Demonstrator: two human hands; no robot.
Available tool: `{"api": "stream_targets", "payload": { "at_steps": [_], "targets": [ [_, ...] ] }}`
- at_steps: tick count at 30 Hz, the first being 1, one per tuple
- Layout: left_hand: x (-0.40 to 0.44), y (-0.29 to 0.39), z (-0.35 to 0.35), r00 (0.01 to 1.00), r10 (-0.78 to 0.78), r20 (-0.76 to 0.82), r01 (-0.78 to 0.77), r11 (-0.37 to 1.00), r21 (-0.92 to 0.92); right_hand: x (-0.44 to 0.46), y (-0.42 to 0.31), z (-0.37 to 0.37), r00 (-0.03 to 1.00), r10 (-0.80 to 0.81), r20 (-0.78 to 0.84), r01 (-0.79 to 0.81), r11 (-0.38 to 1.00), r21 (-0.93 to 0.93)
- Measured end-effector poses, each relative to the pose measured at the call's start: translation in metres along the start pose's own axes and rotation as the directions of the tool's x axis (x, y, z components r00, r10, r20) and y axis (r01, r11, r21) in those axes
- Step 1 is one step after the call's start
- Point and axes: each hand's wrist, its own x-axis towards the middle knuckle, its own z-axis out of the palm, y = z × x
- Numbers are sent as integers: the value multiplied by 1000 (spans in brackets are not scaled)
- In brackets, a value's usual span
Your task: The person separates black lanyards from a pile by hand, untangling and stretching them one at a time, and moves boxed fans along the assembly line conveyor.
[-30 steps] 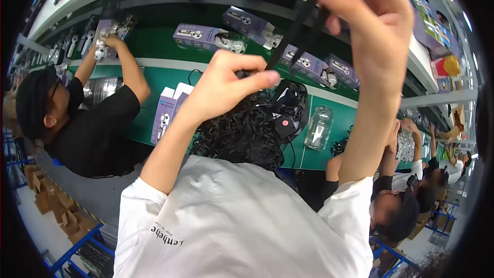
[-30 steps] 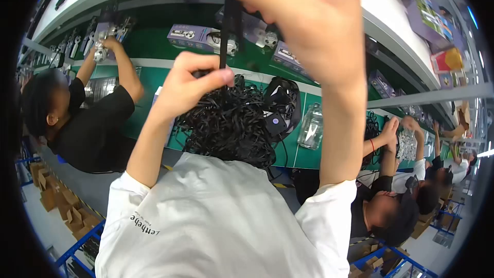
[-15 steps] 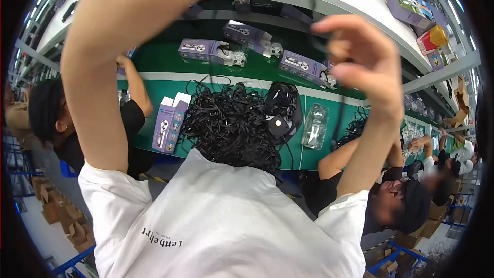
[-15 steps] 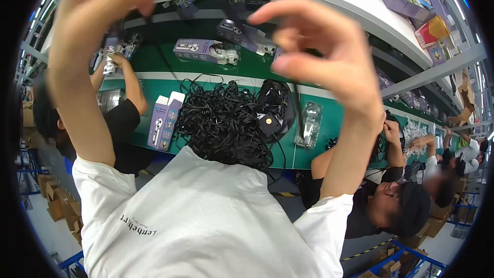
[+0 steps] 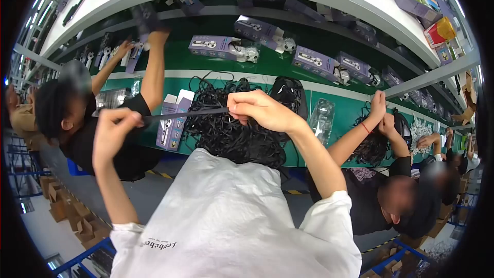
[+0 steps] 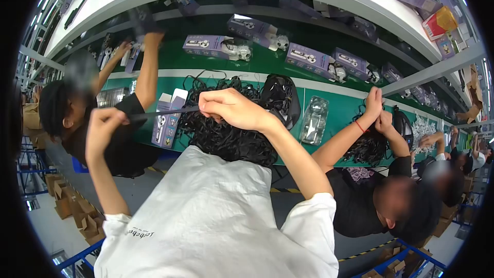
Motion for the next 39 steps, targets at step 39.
{"api": "stream_targets", "payload": {
  "at_steps": [39],
  "targets": [
    [81, -56, 12, 958, 96, 271, -59, 988, -141, 148, 50, 87, 962, 126, -242, -91, 985, 149]
  ]
}}
